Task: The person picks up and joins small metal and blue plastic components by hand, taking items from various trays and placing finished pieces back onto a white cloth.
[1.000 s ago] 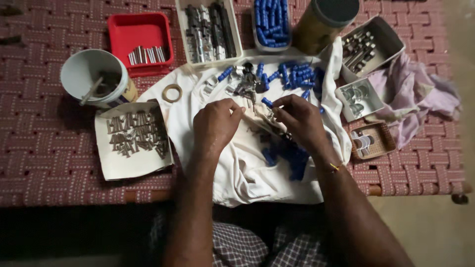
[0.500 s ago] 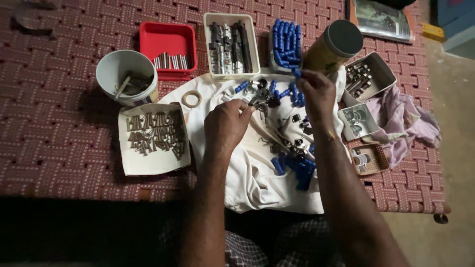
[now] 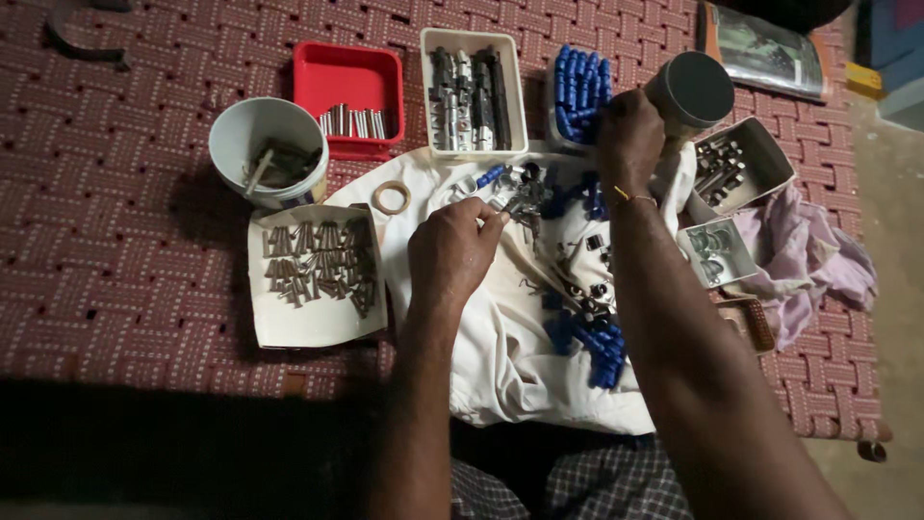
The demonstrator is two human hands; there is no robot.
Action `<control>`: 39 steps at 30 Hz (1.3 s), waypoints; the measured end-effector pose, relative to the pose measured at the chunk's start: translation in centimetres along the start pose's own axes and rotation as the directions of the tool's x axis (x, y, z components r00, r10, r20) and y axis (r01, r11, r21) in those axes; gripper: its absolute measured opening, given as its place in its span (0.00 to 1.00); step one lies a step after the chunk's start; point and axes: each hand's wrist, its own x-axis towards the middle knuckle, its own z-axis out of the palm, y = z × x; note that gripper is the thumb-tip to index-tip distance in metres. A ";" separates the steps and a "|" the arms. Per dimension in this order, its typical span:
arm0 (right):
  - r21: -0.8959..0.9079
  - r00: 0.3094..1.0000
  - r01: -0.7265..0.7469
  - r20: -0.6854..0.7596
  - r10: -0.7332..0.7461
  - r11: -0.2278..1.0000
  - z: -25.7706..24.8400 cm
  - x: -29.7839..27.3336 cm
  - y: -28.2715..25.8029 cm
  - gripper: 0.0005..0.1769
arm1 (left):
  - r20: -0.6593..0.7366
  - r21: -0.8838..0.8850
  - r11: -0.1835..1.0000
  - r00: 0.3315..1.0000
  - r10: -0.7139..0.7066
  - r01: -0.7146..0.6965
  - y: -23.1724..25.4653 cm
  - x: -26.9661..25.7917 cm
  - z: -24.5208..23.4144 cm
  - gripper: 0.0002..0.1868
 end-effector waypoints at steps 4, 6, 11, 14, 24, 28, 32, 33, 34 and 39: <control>0.016 1.000 0.005 -0.003 -0.005 1.000 0.5 0.0 0.2 0.06 | 0.003 0.006 1.000 1.000 -0.007 0.007 0.1 0.0 0.0 0.14; 0.026 1.000 0.002 0.003 -0.002 1.000 0.5 -0.1 0.2 0.06 | 0.007 0.013 1.000 1.000 -0.011 0.011 0.0 0.0 0.0 0.14; -0.002 0.997 0.079 -0.020 -0.079 0.997 0.4 -0.1 0.3 0.06 | -0.003 0.016 1.000 1.000 0.011 -0.011 0.0 0.0 0.1 0.14; -0.009 0.998 0.068 0.017 -0.068 0.998 0.5 -0.3 0.4 0.06 | 0.021 0.040 0.999 0.999 -0.025 0.024 0.0 0.0 0.2 0.14; 0.007 0.987 0.160 0.030 -0.160 0.987 -1.7 -0.2 -1.3 0.10 | -0.012 0.044 0.999 1.000 0.018 -0.017 -0.2 0.2 0.2 0.14; 0.043 0.987 0.157 0.023 -0.158 0.987 -5.4 -2.5 -2.5 0.07 | 0.038 0.040 0.998 0.998 -0.054 0.053 -0.1 0.2 -0.3 0.15; 0.112 0.976 0.192 0.078 -0.201 0.975 -10.1 -6.7 -2.2 0.09 | 0.022 0.036 0.998 0.999 -0.043 0.043 -0.1 0.2 -0.4 0.14; 0.084 0.979 0.084 0.177 -0.098 0.993 -11.2 -7.8 -2.1 0.11 | 0.016 0.046 0.998 0.999 -0.038 0.037 -0.1 0.1 -0.4 0.14; 0.046 0.963 -0.022 0.270 0.009 0.999 -12.3 -9.0 -2.0 0.12 | 0.010 0.056 0.998 0.999 -0.030 0.030 -0.1 0.1 -0.4 0.14; 0.105 0.949 -0.131 0.301 0.094 0.986 -16.3 -14.4 -2.1 0.14 | 0.019 0.093 0.995 0.999 -0.035 0.034 0.2 -0.1 -0.1 0.14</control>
